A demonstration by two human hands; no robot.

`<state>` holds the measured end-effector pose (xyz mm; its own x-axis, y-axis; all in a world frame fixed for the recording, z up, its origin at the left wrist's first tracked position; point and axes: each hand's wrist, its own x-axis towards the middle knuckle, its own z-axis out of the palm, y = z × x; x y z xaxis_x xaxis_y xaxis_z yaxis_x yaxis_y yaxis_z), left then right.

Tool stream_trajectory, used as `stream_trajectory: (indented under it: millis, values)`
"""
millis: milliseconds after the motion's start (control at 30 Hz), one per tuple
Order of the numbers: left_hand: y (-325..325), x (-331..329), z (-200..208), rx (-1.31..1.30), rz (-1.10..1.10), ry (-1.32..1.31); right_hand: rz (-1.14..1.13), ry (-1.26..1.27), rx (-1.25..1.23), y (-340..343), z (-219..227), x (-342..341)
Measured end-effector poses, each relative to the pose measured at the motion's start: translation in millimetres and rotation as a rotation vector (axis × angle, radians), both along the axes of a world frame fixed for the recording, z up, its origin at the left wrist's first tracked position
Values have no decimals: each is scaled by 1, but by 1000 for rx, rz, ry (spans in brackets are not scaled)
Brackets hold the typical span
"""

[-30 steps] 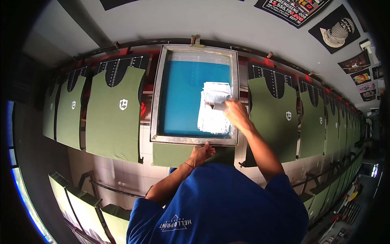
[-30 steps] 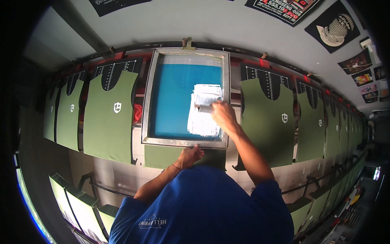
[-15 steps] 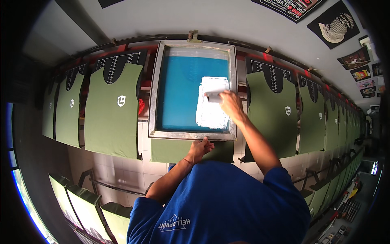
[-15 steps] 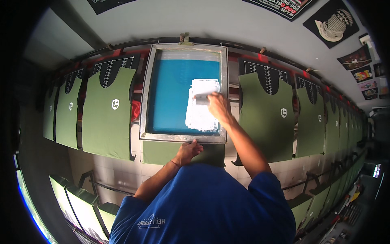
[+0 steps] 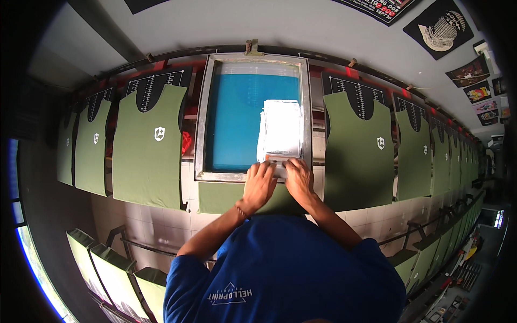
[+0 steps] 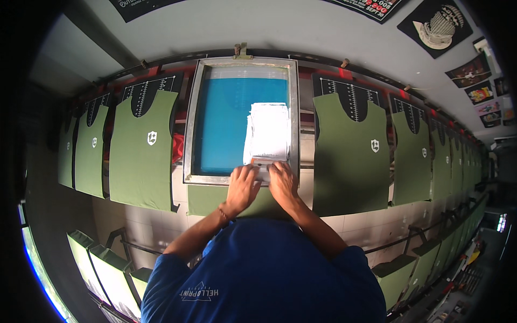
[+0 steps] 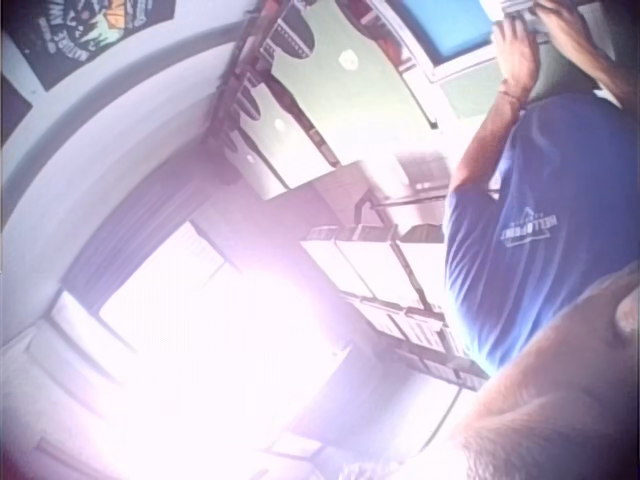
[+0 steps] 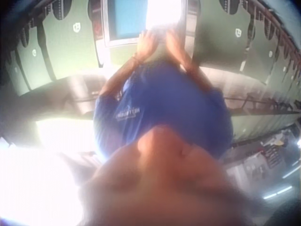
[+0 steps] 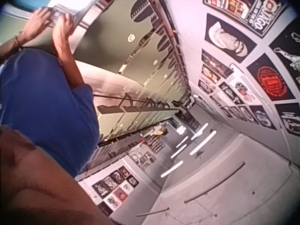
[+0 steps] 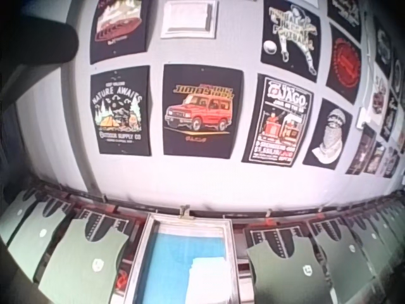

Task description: The person uses a squeegee to apply white ink onto green tank tops laid out on a printing table. After printing, the person uses an orange heat gun to dry the ink on the shirts.

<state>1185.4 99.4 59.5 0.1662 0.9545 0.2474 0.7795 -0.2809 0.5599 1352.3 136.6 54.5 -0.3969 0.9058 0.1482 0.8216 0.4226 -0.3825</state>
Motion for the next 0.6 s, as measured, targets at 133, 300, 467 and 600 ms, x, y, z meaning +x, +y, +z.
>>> stream_trajectory:
  millis: [133,300,467,600]
  values:
    - [74,-3,-34,140,-146,86,-31,43,117,60,-16,-5]
    - [171,-7,-12,199,-101,-44,51,-10,156,160,-10,-8]
    - [139,-5,-1,160,-168,27,60,21,127,129,12,-4]
    - [57,4,-3,131,-168,58,37,16,50,45,18,6]
